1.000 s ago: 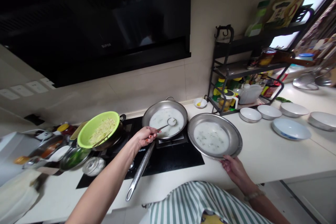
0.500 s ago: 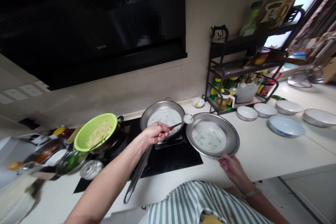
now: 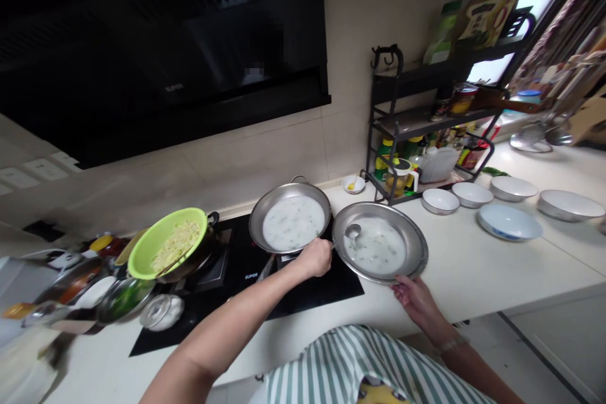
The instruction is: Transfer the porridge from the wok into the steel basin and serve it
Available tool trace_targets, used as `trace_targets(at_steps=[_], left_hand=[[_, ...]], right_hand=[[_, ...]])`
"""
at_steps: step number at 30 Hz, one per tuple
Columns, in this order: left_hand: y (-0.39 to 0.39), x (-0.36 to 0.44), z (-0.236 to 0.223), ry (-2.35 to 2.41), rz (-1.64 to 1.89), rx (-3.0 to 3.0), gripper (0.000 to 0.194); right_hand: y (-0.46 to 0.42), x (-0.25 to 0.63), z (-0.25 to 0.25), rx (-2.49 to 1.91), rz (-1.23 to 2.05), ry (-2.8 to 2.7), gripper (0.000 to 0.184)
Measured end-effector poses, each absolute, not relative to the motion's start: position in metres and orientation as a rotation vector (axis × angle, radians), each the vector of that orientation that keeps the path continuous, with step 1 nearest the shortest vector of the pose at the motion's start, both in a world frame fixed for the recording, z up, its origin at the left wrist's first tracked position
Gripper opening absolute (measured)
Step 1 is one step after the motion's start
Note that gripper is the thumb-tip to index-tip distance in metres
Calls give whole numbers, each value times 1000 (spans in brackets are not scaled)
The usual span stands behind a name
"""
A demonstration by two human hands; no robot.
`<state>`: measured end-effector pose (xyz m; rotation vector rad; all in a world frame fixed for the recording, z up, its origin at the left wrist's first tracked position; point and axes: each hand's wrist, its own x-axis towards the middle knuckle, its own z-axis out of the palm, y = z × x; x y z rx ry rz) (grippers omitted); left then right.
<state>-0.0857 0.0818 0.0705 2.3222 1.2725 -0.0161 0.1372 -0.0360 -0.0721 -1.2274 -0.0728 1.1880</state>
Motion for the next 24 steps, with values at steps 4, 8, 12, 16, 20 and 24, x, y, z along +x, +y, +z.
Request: trace_targets(at_steps=[4,8,12,16,20,24], left_hand=[[80,-94,67,1215,-35,2493,19],[83,-108,79,1172,237,1944,19],[89,-138,100,1092,405,1324,23],[100,-181,108,1129,490,1213,25],[109,-214,100,1370,438,1345,15],[113,-225,91,1588,297,1509,17]], right_hand=[[-36,137,-74,-1218,1176,-63,42],[-36,138,-75,-1209,1193,-40,43],[-35,139,-76,-1230,1190,-55,43],[-35,139,-75,-1262,1176,-113,41],[-35,140,-75,-1278,1181,-134,38],[-34,140,-75,-1283,1185,-105,38]])
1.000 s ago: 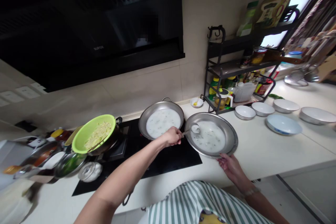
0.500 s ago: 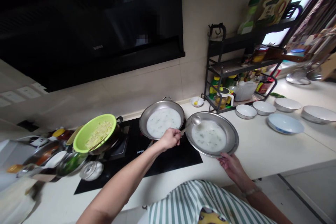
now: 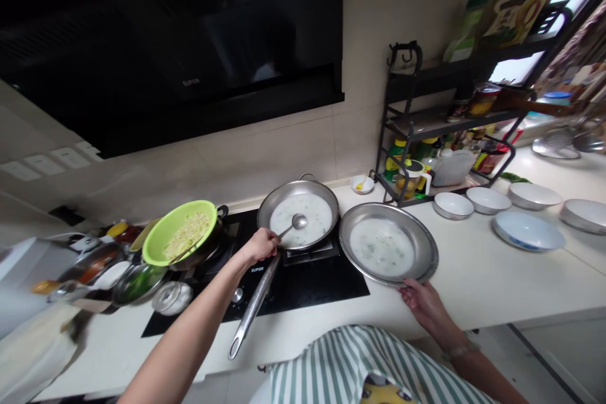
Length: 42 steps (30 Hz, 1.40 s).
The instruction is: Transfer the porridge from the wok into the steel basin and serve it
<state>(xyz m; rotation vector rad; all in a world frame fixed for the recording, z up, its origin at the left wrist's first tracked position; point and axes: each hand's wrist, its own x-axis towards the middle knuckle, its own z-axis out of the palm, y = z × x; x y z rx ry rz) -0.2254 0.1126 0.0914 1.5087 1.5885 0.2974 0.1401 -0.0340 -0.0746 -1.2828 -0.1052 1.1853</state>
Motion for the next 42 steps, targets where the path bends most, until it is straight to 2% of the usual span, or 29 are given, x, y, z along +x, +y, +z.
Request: trace_targets(at_steps=[5,11,15,27,42], left_hand=[[117,-223,89,1515,223,1426,18],[121,-223,92,1361,396,962,4],[121,-225,95,1324,474,829,4],[118,-228,95,1274,476,787,1],[108,-211,114,1227,451,836,12]], right_hand=[[-34,139,-74,-1257,1204,-57,37],[-35,138,-73,-1244,1197,-55,38],[-35,138,-72,-1261,1191,-59,39],[-36,140,-72,-1304,1188,-125,40],[-36,138,-75,-1259,1193,-104,42]])
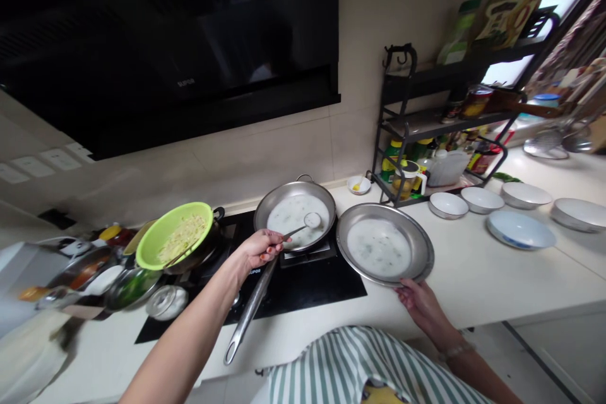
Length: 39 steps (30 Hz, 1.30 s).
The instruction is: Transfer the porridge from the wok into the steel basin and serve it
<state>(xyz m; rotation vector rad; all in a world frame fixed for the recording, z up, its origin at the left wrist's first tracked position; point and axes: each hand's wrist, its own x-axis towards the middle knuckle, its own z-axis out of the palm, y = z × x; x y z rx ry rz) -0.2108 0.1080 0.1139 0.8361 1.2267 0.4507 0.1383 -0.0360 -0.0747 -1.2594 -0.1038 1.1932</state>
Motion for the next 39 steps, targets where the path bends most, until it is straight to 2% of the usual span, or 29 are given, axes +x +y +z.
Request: trace_targets(at_steps=[10,15,20,25,27,29,33,37,39], left_hand=[[98,-160,133,1079,303,951,12],[90,-122,104,1153,241,1180,5],[77,-95,68,1278,168,1784,22],[66,-96,46,1191,130,2379,14],[64,-99,40,1190,112,2431,22],[62,-101,38,1178,158,2420,27],[64,-104,46,1131,330,2079,11],[70,-119,69,1103,431,1412,21],[77,-134,80,1084,505,1260,25]], right_hand=[[-37,139,-78,-1275,1152,-161,41],[-37,138,-73,-1251,1183,-111,40],[-36,137,-69,-1228,1199,-66,41],[-37,137,-72,-1225,1185,-88,41],[-37,138,-74,-1232,1176,-100,41],[-37,139,-75,-1245,1175,-111,41],[-36,139,-76,-1270,1176,-142,40],[-35,139,-74,-1262,1182,-87,40],[-36,138,-73,-1248,1194,-66,42]])
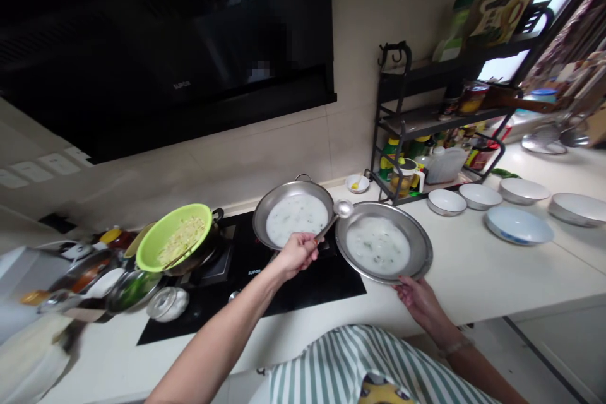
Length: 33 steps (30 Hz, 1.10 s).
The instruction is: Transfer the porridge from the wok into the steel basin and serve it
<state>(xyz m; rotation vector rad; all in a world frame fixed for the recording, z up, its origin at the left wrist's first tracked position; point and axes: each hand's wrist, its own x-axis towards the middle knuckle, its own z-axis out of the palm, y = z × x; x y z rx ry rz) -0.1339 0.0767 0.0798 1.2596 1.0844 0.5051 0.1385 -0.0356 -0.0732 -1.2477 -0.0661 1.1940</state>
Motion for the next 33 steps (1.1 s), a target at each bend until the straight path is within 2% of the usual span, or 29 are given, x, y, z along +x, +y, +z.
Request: trace_targets(at_steps=[4,11,22,33], left_hand=[[94,-165,87,1279,579,1238,16],[118,-186,71,1660,484,1396,6],[122,-184,84,1443,460,1073,9],[121,-203,90,1239,556,722,11]], right_hand=[[-36,139,-73,-1250,1204,-90,42],[-35,139,-73,-1251,1198,-74,40],[-36,137,-72,-1216,1188,-41,45],[-36,137,-69,-1202,1215,-11,41]])
